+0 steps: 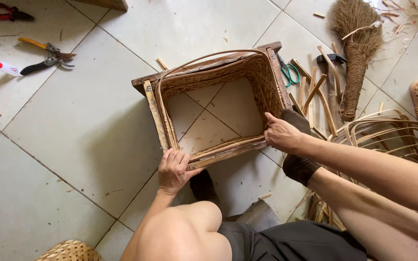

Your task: The person sits on the floor assembling a woven bamboo basket in a wooden frame. They bend and weave flexible bamboo ribs across the basket opening, press the ribs into place along the rim, trim excess material with scissors, and add more strips to build up the rib pattern.

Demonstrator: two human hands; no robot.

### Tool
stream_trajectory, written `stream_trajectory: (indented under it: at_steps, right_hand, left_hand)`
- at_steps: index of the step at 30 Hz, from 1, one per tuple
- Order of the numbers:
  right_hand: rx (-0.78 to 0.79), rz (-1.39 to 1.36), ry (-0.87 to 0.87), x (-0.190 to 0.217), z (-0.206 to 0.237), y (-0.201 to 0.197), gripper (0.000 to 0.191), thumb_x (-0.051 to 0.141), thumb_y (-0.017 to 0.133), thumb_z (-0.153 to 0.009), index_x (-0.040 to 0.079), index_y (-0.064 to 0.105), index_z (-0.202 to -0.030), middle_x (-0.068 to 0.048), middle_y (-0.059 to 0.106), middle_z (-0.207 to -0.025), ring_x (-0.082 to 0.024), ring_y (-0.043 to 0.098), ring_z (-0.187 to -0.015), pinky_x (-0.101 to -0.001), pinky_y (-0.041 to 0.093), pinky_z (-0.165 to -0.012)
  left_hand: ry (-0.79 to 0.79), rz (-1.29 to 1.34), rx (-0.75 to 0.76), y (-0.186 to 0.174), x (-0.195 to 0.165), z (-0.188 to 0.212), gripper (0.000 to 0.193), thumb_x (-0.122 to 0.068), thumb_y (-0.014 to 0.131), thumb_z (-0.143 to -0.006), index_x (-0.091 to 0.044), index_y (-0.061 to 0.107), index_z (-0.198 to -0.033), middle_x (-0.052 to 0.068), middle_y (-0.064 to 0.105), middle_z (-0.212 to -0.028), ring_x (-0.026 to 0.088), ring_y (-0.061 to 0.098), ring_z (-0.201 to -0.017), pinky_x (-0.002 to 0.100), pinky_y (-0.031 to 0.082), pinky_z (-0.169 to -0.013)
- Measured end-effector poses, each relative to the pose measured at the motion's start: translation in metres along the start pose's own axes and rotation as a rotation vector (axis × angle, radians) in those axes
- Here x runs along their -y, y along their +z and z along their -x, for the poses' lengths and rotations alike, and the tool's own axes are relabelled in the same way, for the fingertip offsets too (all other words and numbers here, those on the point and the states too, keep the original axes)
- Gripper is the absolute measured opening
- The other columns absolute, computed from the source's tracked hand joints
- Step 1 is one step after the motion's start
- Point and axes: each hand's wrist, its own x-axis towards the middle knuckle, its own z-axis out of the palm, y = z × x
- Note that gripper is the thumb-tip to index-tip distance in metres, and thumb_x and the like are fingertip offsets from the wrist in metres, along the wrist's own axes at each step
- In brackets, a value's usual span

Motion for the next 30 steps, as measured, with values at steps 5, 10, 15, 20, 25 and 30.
stream_trajectory:
  at_steps: [5, 10, 15, 20, 25, 30]
  right_hand:
    - [0.072, -0.073, -0.006, -0.006, -0.006, -0.008, 0.031, 0.025, 0.057, -0.093, 0.006, 0.068, -0.072, -0.009, 0.067, -0.068, -0.030, 0.068, -0.083, -0.0528, 0.015, -0.125]
    - [0.120, -0.057, -0.010, -0.003, -0.008, -0.019, 0.032, 0.028, 0.058, -0.093, 0.008, 0.071, -0.073, -0.010, 0.070, -0.072, -0.031, 0.070, -0.084, -0.0550, 0.021, -0.119]
    - [0.480, -0.198, -0.004, -0.035, -0.055, -0.057, 0.058, 0.060, 0.064, -0.094, 0.004, 0.067, -0.111, -0.016, 0.070, -0.108, -0.028, 0.069, -0.096, -0.0491, 0.048, -0.105]
    - [-0.990, -0.445, 0.335, -0.139, -0.139, -0.107, 0.030, 0.010, 0.066, -0.100, 0.006, 0.065, -0.130, -0.014, 0.070, -0.120, -0.032, 0.065, -0.101, -0.0415, 0.058, -0.090]
    - [-0.963, -0.528, 0.438, -0.138, -0.179, -0.106, 0.011, 0.009, 0.066, -0.102, 0.010, 0.073, -0.111, -0.005, 0.071, -0.106, -0.022, 0.065, -0.094, -0.0336, 0.061, -0.080]
    - [-0.935, -0.460, 0.444, -0.117, -0.176, -0.082, 0.016, 0.002, 0.064, -0.097, 0.009, 0.074, -0.108, -0.005, 0.070, -0.101, -0.021, 0.065, -0.094, -0.0334, 0.060, -0.080]
  left_hand:
    - [0.005, -0.005, -0.011, -0.002, -0.003, -0.001, 0.057, -0.055, 0.083, -0.066, -0.007, 0.068, -0.093, 0.007, 0.065, -0.092, 0.026, 0.064, -0.096, 0.042, 0.047, -0.103]
    - [-0.010, -0.022, 0.011, -0.004, -0.004, -0.004, 0.058, -0.057, 0.082, -0.065, -0.007, 0.068, -0.093, 0.006, 0.065, -0.092, 0.024, 0.064, -0.097, 0.042, 0.046, -0.105]
    - [-0.028, 0.002, 0.015, -0.005, -0.003, -0.004, 0.056, -0.058, 0.080, -0.067, -0.009, 0.067, -0.091, 0.007, 0.064, -0.091, 0.026, 0.064, -0.099, 0.042, 0.046, -0.104]
    - [-0.025, 0.026, 0.025, -0.008, 0.000, -0.007, 0.055, -0.057, 0.077, -0.074, -0.007, 0.068, -0.097, 0.006, 0.064, -0.093, 0.025, 0.063, -0.098, 0.043, 0.045, -0.106]
    - [-0.012, 0.019, -0.016, -0.017, -0.001, -0.012, 0.056, -0.060, 0.071, -0.080, -0.006, 0.068, -0.096, 0.009, 0.066, -0.096, 0.027, 0.063, -0.099, 0.043, 0.045, -0.104]
    - [-0.138, 0.260, -0.022, -0.020, 0.026, -0.036, 0.044, -0.056, 0.068, -0.090, -0.012, 0.067, -0.085, 0.007, 0.066, -0.090, 0.026, 0.066, -0.090, 0.040, 0.055, -0.081]
